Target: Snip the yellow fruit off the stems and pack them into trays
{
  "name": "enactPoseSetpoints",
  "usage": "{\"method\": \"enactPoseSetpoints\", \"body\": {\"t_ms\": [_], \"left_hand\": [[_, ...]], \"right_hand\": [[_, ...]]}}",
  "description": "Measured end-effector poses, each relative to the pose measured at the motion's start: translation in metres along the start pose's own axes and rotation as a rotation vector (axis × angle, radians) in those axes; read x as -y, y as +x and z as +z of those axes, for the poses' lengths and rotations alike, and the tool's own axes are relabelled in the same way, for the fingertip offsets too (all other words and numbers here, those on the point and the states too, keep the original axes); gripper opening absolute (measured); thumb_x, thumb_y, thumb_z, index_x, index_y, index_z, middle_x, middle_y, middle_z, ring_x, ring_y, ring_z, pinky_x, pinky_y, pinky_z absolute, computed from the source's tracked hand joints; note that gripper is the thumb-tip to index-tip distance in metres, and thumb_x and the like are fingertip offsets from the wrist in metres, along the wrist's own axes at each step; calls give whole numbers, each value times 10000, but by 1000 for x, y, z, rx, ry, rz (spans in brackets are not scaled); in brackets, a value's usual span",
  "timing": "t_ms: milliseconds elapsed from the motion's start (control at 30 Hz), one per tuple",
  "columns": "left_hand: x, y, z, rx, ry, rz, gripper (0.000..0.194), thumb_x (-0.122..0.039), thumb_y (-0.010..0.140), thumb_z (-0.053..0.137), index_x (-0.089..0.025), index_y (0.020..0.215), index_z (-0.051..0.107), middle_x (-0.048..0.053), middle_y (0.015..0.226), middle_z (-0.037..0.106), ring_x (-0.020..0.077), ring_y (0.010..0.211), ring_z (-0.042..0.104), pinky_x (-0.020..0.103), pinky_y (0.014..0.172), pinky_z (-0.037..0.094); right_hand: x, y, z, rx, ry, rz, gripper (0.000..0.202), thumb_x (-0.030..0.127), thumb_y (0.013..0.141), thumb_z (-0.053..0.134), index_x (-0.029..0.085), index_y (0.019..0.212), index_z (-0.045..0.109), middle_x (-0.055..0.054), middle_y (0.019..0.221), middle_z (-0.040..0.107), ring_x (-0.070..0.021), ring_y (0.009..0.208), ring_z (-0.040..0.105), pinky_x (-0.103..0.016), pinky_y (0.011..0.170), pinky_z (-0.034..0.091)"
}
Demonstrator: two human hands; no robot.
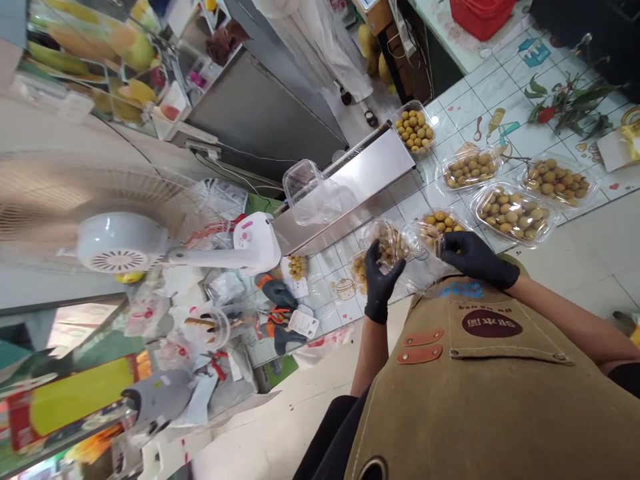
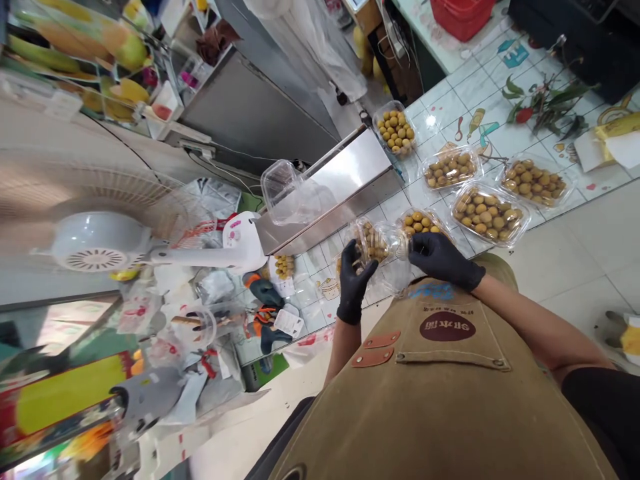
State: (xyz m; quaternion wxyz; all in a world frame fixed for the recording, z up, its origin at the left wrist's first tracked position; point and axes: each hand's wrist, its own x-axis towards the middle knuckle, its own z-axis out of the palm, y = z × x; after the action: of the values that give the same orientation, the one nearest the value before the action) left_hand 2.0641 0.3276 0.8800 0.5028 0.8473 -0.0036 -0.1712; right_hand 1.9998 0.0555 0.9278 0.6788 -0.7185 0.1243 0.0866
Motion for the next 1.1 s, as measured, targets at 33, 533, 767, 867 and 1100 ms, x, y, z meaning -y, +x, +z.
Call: {"method": "enactPoseSetpoints", "body": {"t_ms": [33, 533, 767, 867, 1100], "left_hand": [[6, 8, 1, -76, 81, -12, 998, -742, 791, 926, -237, 1577, 575, 186, 1612, 600, 389, 1507, 580, 570, 1281, 465], [-44, 38, 32, -90, 146, 335, 571, -668, 1107, 567, -218, 1446, 664, 177, 1485, 683, 310, 1412, 657, 497, 1242, 519], [-77, 78, 74, 140, 204, 293, 424, -575, 1128, 600, -216, 923, 697, 42, 831, 726, 200, 785, 653, 335, 785, 493], [-64, 88, 90, 86, 281, 203, 361, -508, 1127, 631, -228, 904, 672, 31, 813, 706, 202, 787, 634, 324, 779, 461], [-41, 88, 117, 85, 340, 221, 232, -437, 1072, 742, -213, 1038, 689, 137, 1156, 714, 291, 1131, 675, 407, 1033, 516]], "right_hand": [[-1, 0, -4, -25, -16, -15, 164, 354, 830, 668, 210, 759, 638, -6, 752, 657, -178, 751, 570, -305, 722, 456], [-5, 27, -50, 136, -155, -39, 211, 371, 936, 638, 215, 798, 672, -34, 812, 704, -213, 801, 597, -337, 777, 486], [0, 45, -49, -16, -270, -2, 273, 432, 1018, 624, 188, 1059, 740, -81, 949, 768, -251, 888, 684, -362, 828, 533], [-3, 28, -45, -109, -529, 69, 511, 397, 1058, 608, 133, 1493, 658, -139, 1075, 798, -291, 931, 725, -387, 845, 548], [-21, -1, -5, -41, -1098, 40, 711, 388, 1082, 548, -34, 1652, 503, -380, 1623, 532, -519, 1468, 515, -599, 1180, 465]]}}
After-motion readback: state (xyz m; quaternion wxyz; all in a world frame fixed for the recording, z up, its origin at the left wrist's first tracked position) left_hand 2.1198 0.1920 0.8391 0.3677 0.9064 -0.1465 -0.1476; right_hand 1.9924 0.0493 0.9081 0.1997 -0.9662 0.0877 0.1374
